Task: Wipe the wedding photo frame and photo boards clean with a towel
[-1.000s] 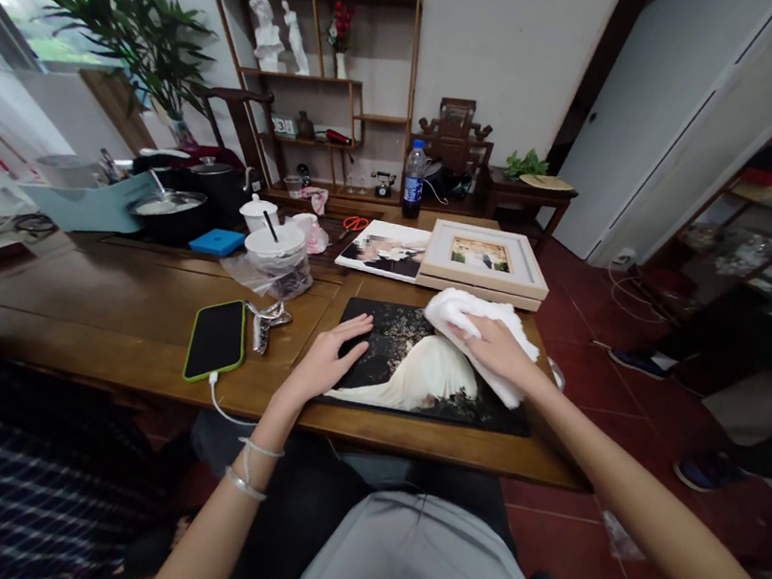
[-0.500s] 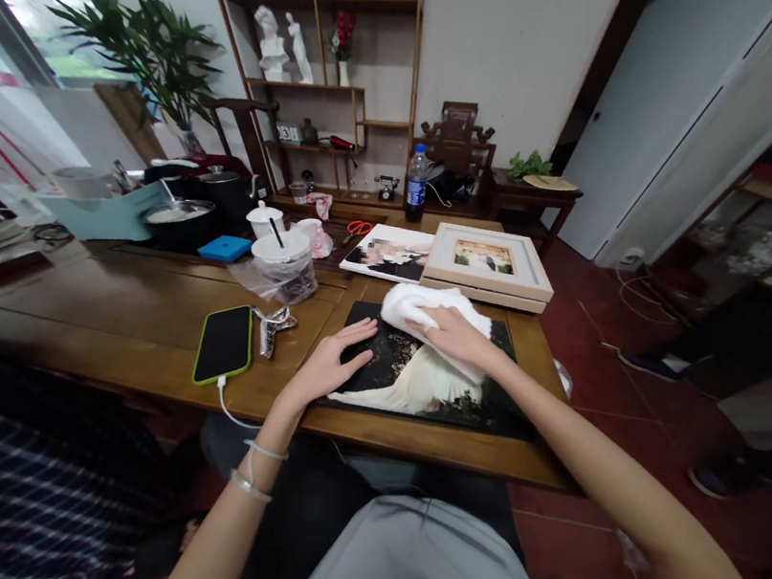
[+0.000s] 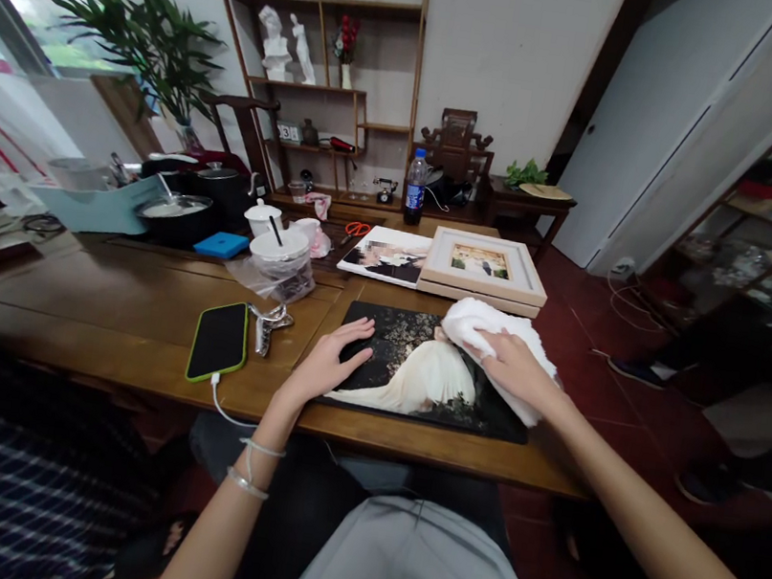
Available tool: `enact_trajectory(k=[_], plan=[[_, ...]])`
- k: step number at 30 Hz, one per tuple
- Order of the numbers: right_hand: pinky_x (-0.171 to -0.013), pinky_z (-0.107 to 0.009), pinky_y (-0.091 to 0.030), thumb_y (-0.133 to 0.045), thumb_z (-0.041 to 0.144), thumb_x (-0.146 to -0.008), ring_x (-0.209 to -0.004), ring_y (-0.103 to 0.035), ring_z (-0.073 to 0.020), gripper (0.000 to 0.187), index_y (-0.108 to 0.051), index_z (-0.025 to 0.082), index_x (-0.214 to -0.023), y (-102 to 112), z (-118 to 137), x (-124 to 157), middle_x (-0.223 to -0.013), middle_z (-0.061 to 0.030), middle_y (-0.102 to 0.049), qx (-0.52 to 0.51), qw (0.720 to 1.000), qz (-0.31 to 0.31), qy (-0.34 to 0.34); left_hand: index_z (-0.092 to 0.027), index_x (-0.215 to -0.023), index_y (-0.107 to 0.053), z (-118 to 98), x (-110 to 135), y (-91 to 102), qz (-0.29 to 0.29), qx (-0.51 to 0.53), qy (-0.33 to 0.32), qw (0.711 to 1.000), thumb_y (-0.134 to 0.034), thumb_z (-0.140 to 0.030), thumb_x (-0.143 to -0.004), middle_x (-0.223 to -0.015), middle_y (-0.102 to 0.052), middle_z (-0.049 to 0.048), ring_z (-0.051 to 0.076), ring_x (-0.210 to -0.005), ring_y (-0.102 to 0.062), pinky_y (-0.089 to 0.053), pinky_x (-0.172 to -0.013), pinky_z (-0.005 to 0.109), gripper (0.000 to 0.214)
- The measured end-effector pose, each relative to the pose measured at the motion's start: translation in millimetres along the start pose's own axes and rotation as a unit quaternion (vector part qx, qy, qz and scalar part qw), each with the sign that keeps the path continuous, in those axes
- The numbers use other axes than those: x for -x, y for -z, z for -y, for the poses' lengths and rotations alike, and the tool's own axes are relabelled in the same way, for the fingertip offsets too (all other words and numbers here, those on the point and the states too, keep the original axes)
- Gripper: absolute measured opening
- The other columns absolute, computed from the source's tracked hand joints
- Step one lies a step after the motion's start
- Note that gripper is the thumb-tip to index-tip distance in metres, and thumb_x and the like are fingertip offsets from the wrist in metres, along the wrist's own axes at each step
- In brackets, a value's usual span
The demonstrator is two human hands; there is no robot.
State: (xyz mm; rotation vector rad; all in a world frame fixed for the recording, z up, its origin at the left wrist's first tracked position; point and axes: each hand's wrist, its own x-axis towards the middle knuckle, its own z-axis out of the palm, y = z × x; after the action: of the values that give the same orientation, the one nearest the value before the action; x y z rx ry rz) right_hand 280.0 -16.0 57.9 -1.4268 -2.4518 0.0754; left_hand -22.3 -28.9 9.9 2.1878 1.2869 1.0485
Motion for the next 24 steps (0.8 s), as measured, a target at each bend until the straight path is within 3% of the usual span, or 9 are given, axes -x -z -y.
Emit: enact_trajectory(k=[6,11,15,20,24], plan=[[-0.105,-0.048,-0.019,-0.042,0.012,-0.079,-0.124,-0.04,-0.0255,0.037,-0.057,0.015,-0.113,-24,61,-25,-0.129,-0.0112,-0.052,-0.031,0.991,0.017,0.131,-0.019,-0.116,-0.058,3,0,0.0,0.006,-0.002,0.001,1.0,-0.049,-0.036,-0.085,-0.131,-0.052,0.0083,0.019,-0.126,-0.042,-0.029,-0.109,0.039,0.037],[-0.108,-0.05,-0.015,-0.045,0.008,-0.071,-0.131,-0.03,-0.0232,0.046,-0.056,0.016,-0.115,-32,80,-21,-0.126,-0.0112,-0.054,-0.061,0.98,0.029,0.187,-0.018,-0.113,-0.06,3,-1,0.0,0.012,-0.006,-0.001,1.0,-0.05,-0.035,-0.085,-0.13,-0.053,0.0083,0.019,-0.127,-0.041,-0.03,-0.109,0.038,0.035],[-0.108,-0.046,-0.019,-0.04,0.006,-0.072,-0.124,-0.041,-0.0229,0.048,-0.055,0.016,-0.116,-24,62,-11,-0.13,-0.01,-0.052,-0.064,0.986,0.024,0.153,-0.019,-0.117,-0.058,2,0,-0.6,0.008,-0.004,0.004,1.0,-0.049,-0.036,-0.085,-0.132,-0.052,0.0077,0.019,-0.127,-0.042,-0.029,-0.109,0.038,0.037],[-0.1,-0.047,-0.031,-0.037,0.019,-0.084,-0.105,-0.055,-0.0268,0.032,-0.06,0.019,-0.107,-2,18,10,-0.111,-0.008,-0.063,-0.07,0.997,0.022,0.027,-0.018,-0.116,-0.058,3,0,-1.1,0.001,0.004,0.003,1.0,-0.05,-0.035,-0.085,-0.131,-0.052,0.0075,0.019,-0.126,-0.042,-0.029,-0.109,0.038,0.036],[-0.098,-0.045,-0.033,-0.034,0.025,-0.087,-0.096,-0.058,-0.0254,0.03,-0.061,0.02,-0.1,10,-3,25,-0.102,-0.0052,-0.065,-0.074,0.997,0.002,-0.006,-0.017,-0.116,-0.059,3,0,-0.7,0.0,0.007,0.001,1.0,-0.05,-0.034,-0.085,-0.131,-0.052,0.0084,0.019,-0.126,-0.042,-0.029,-0.109,0.038,0.036]])
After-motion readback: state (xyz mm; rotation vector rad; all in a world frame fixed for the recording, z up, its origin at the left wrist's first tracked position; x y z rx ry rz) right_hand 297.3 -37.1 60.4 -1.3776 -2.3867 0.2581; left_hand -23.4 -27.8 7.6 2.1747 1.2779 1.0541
